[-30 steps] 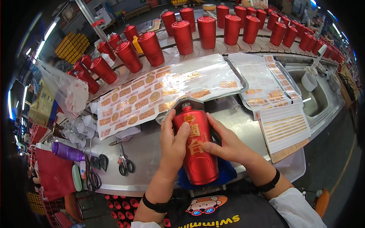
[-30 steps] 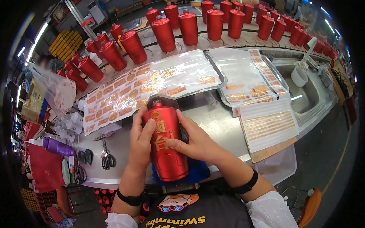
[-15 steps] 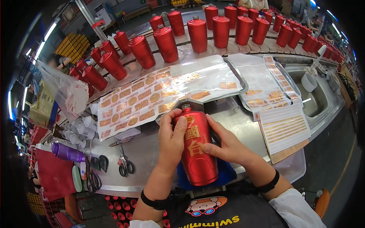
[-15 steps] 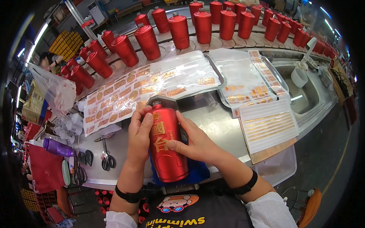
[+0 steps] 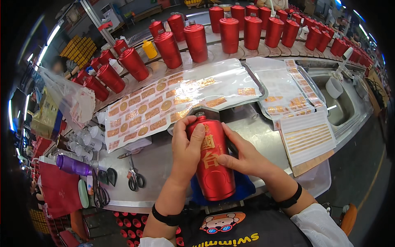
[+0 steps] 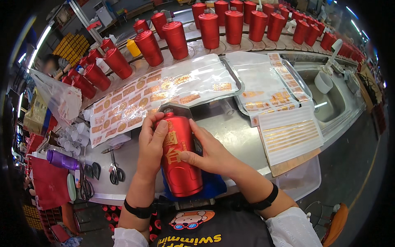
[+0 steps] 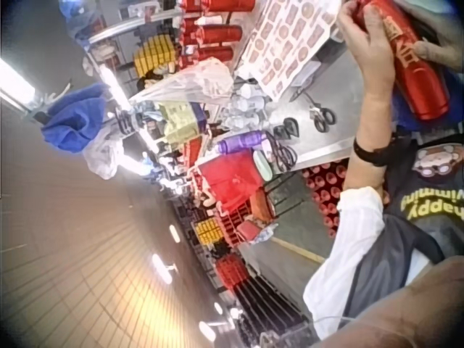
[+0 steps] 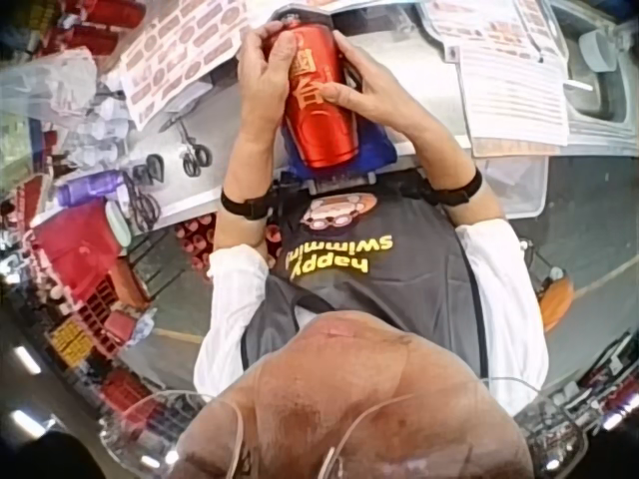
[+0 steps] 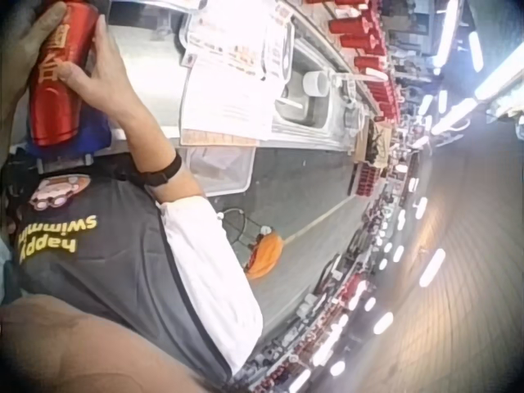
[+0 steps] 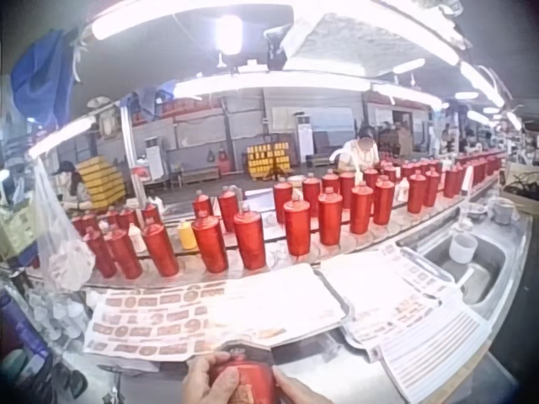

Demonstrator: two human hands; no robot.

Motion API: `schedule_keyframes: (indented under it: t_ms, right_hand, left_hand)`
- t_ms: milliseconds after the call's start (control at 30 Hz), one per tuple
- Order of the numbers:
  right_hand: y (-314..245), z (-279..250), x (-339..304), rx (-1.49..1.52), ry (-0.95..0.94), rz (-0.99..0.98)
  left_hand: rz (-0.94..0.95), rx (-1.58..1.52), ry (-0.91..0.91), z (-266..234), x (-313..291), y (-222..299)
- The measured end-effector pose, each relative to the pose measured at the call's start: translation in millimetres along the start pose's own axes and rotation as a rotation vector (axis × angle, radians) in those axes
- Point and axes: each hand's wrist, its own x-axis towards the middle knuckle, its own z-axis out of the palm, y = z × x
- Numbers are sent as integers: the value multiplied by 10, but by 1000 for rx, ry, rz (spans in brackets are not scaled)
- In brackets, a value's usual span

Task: Applying decorative labels to red cylindrical containers on an assembly line.

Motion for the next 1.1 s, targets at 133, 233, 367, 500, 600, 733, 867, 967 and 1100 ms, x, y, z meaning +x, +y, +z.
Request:
schedule_keyframes:
  t_ms: [133,233,367,500,600,733,867,967,1100]
  right_hand:
    - [8,-6,-2,-13,-4,-9]
    - [4,-3,-8,-21,-3,-13]
    - [-19,-2,-4,14,3,-14]
    - [10,-2,-8,-10,8,-16]
    - [-4,0,-8,3,6,-5]
    - [-17,-1,-1,2,5,-17]
    - [-32,-8,6,-16,-4,-21]
    - [-11,-2,-6,-15,8,-5]
    - [13,-3,-2,-24,-4,8]
  left_hand:
    - [-20,-56,22,-4,-1,-37]
    - [-22,-138,18,-2,-6,-39]
    - [-3,-105,-5,3,-27,-27]
    - [59,103,-54,-11,-39,-8]
    - [40,53,-63,-16,-38,-10]
    - [35,27,-73,-21,-37,-33]
    - [44,-10,-57,-36,-47,-96]
    - [24,-112,-58,-28,-52,-101]
    - [3,-159,-68,-58,-65,-83]
